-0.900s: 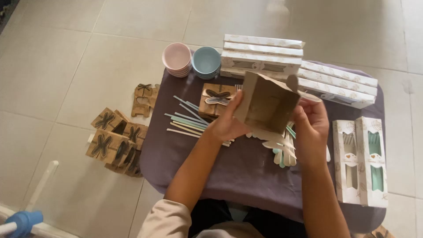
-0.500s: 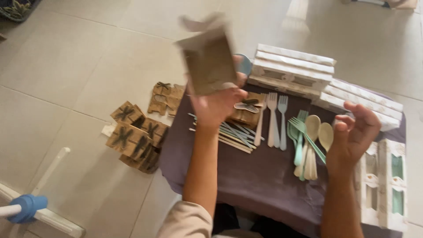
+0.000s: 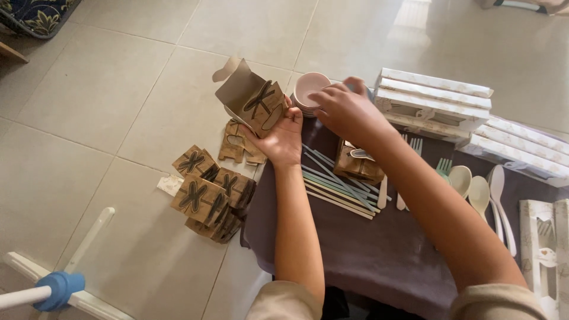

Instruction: Assembling cardboard gift boxes and placing small plastic cups inside them

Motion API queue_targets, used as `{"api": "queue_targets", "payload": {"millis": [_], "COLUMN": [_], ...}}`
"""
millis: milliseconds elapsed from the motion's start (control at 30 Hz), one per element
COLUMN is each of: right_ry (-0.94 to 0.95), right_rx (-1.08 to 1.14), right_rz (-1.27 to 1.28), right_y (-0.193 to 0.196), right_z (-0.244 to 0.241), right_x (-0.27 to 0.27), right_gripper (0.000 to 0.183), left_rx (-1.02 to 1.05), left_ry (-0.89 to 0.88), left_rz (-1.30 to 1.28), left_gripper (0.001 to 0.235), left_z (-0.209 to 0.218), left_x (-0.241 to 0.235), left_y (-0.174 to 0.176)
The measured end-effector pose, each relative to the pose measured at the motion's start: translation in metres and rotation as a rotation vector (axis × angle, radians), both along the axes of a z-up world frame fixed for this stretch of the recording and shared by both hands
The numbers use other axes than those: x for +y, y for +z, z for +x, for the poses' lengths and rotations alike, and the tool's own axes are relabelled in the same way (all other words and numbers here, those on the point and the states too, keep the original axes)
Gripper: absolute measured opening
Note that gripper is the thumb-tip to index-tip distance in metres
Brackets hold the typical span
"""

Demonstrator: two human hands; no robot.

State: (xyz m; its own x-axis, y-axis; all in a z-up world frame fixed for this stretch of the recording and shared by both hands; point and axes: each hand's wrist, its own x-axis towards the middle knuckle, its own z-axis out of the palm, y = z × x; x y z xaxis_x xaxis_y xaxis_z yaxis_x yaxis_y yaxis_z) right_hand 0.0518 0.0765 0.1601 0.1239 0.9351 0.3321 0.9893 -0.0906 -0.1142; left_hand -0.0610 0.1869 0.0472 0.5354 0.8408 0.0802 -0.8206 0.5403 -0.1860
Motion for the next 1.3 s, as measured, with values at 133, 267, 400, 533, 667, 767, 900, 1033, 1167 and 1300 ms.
{"api": "queue_targets", "payload": {"millis": [133,267,400,533,667,767,900,1033,1167,1300], "right_ry": [-0.059,-0.057,-0.050,-0.042,-0.009,-0.004,-0.174,-0.234,-0.262,-0.250], "right_rx": [-0.324,-0.341,-0.128,-0.014,0.308,0.356,0.327,0.402,0.230,0.235], "right_rz": [0.017,0.037,0.042,0.104,0.347,0.539,0.726,0.873,0.643,0.709], "right_y": [-0.054,-0.043,-0.039,-0.019,0.039,0.074,0.076,0.045,0.009,-0.004], "right_z": [0.017,0.015,0.027,0.022,0.013,0.011,0.006,0.018,0.030,0.026], "right_x": [0.029,0.026,0.028,0.012,-0.048,-0.117,-0.213,-0.259,-0.285,-0.282], "right_gripper": [0.010,0.008,0.012,0.014,0.013,0.009,0.040,0.020,0.014,0.013], "left_rx": [0.014,0.017,0.029,-0.006,-0.030,-0.097,-0.046,0.028,0.158,0.333], "left_ry": [0.000,-0.020,0.021,-0.005,-0.099,-0.246,-0.463,-0.792,-0.960,-0.890], "left_rz": [-0.008,-0.054,0.004,-0.010,0.169,0.439,0.841,0.801,0.907,1.017], "left_gripper": [0.068,0.071,0.064,0.070,0.072,0.074,0.077,0.085,0.088,0.076], "left_z": [0.001,0.008,0.001,-0.013,-0.019,-0.012,0.006,0.020,0.034,0.050], "left_x": [0.001,-0.007,-0.011,-0.014,-0.013,-0.023,-0.066,-0.126,-0.172,-0.192], "left_y": [0.001,-0.001,0.023,0.045,0.044,0.055,0.073,0.083,0.088,0.049]}}
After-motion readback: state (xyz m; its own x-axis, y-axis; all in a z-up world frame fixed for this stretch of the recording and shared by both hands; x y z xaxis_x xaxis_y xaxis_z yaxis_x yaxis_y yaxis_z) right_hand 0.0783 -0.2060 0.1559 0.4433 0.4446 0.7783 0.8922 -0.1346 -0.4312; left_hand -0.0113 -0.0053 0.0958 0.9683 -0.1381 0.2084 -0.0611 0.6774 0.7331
